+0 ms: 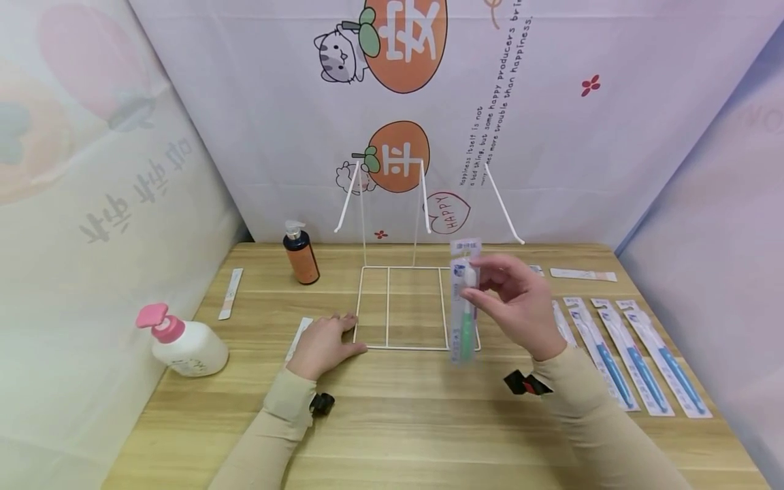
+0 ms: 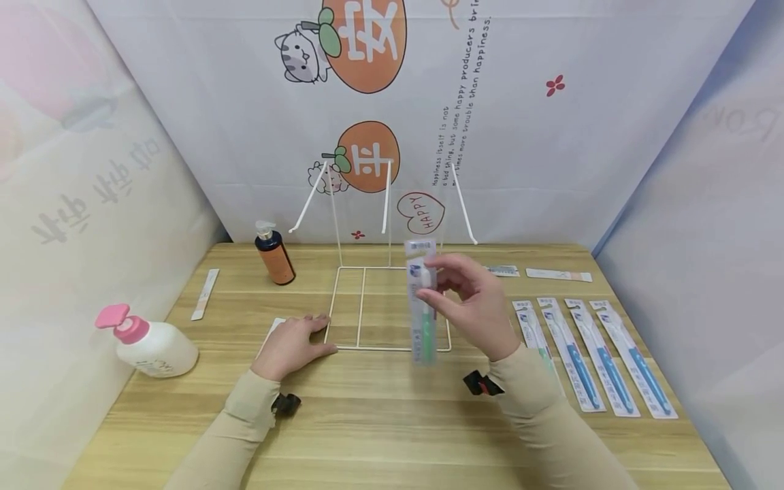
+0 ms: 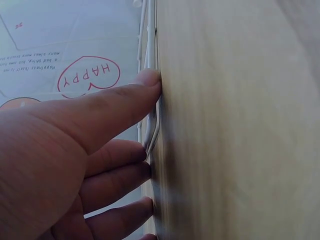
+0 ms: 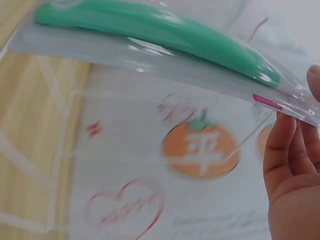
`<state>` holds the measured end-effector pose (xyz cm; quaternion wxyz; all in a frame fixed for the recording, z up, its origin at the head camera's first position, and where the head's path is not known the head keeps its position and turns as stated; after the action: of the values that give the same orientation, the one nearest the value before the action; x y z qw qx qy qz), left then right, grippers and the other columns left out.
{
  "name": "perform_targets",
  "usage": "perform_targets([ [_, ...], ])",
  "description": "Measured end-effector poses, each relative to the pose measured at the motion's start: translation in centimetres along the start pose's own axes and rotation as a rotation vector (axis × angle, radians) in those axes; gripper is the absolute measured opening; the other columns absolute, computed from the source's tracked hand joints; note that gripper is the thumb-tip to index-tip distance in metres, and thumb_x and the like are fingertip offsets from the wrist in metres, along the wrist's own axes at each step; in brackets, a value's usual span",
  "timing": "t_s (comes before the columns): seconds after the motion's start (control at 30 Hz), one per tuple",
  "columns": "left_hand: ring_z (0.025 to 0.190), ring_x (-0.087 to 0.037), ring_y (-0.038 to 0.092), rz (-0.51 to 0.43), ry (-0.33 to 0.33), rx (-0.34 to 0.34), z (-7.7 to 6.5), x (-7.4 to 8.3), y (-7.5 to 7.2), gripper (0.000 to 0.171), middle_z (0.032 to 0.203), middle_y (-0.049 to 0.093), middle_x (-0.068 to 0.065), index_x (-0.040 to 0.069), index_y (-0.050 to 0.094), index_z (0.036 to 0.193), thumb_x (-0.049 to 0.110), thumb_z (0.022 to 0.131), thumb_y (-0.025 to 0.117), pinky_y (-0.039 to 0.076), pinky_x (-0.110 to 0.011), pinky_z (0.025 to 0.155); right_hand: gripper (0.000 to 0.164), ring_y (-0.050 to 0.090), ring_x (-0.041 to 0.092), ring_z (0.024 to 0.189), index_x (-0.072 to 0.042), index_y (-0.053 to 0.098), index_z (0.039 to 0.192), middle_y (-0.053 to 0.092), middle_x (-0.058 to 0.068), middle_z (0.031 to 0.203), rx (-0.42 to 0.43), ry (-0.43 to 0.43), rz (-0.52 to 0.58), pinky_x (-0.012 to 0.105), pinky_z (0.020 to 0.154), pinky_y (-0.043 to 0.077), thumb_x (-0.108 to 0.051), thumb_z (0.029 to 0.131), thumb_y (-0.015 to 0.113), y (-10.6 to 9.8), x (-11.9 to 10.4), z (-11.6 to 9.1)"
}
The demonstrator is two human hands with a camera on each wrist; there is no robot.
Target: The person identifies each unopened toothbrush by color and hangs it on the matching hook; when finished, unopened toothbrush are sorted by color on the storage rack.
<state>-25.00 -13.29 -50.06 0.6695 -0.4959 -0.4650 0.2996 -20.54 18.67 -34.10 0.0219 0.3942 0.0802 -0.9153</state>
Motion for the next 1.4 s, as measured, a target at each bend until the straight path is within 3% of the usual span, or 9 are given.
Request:
perform_targets([
  [0.13, 0.121, -0.04, 0.071, 0.003, -0.008, -0.006, 0.1, 0.0, 0.0, 0.067, 0.142, 0.07, -0.013, 0.008, 0.073, 0.142, 0.05, 0.091, 0.087, 0.06, -0.053, 0.094, 0.041, 0.068, 0.017, 0.08, 0.015, 0.066, 0.123, 0.07, 0.017, 0.102, -0.011, -0.114, 0.054, 0.026, 0.074, 0.061, 0.002, 0.089, 0.087, 2.2, -2.0, 1.9],
  [0.23, 0.124, -0.041, 0.07, -0.005, -0.017, -0.013, 0.1, 0.1, 0.0, 0.067, 0.142, 0.07, -0.013, 0.008, 0.073, 0.142, 0.049, 0.091, 0.086, 0.059, -0.053, 0.096, 0.041, 0.068, 0.017, 0.08, 0.013, 0.067, 0.123, 0.069, 0.016, 0.103, -0.016, -0.13, 0.03, 0.024, 0.07, 0.059, 0.009, 0.087, 0.085, 3.4, -2.3, 2.9],
  [0.43, 0.127, -0.041, 0.068, -0.009, -0.024, -0.026, 0.2, 0.2, 0.1, 0.066, 0.143, 0.069, -0.013, 0.009, 0.073, 0.142, 0.05, 0.091, 0.086, 0.058, -0.053, 0.099, 0.049, 0.069, 0.018, 0.08, 0.008, 0.068, 0.126, 0.071, 0.018, 0.104, 0.023, -0.077, -0.045, 0.024, 0.069, 0.059, 0.025, 0.081, 0.08, 4.3, -0.6, 3.8],
  [0.7, 0.124, -0.04, 0.069, 0.006, -0.019, -0.029, 0.2, 0.0, 0.1, 0.066, 0.142, 0.07, -0.013, 0.01, 0.074, 0.141, 0.051, 0.091, 0.086, 0.058, -0.053, 0.096, 0.045, 0.072, 0.022, 0.085, 0.001, 0.069, 0.129, 0.072, 0.014, 0.112, 0.069, 0.028, -0.138, 0.03, 0.078, 0.063, 0.012, 0.088, 0.083, 4.5, 2.3, 4.9],
  [1.03, 0.124, -0.043, 0.069, -0.002, -0.026, -0.026, 0.1, -0.1, 0.3, 0.066, 0.142, 0.07, -0.014, 0.011, 0.074, 0.142, 0.051, 0.091, 0.086, 0.058, -0.054, 0.097, 0.04, 0.072, 0.027, 0.094, 0.001, 0.065, 0.127, 0.069, 0.014, 0.115, 0.149, 0.118, -0.244, 0.03, 0.08, 0.063, 0.006, 0.092, 0.083, 4.9, 5.6, 8.4],
  [1.27, 0.126, -0.043, 0.068, 0.003, -0.026, -0.017, 0.0, -0.3, 0.4, 0.067, 0.143, 0.07, -0.012, 0.012, 0.074, 0.142, 0.052, 0.09, 0.086, 0.057, -0.054, 0.099, 0.04, 0.073, 0.026, 0.1, 0.0, 0.063, 0.13, 0.067, 0.014, 0.122, 0.173, 0.144, -0.404, 0.035, 0.083, 0.064, 0.001, 0.095, 0.082, 4.9, 7.2, 10.9],
  [1.4, 0.128, -0.043, 0.067, -0.004, -0.022, -0.015, 0.1, -0.2, 0.3, 0.067, 0.142, 0.07, -0.013, 0.011, 0.074, 0.141, 0.051, 0.09, 0.087, 0.056, -0.055, 0.1, 0.04, 0.072, 0.029, 0.105, 0.002, 0.062, 0.131, 0.065, 0.017, 0.124, 0.174, 0.156, -0.436, 0.037, 0.088, 0.064, 0.002, 0.095, 0.081, 5.0, 8.2, 12.0],
])
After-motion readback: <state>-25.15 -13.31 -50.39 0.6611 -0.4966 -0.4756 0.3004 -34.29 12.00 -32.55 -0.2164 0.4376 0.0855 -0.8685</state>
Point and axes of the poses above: each hand's wrist, its own z-axis towards the middle knuckle, its own y-axis out of the palm, x = y × z, the point moved 6 cm from there along z, towards the middle knuckle
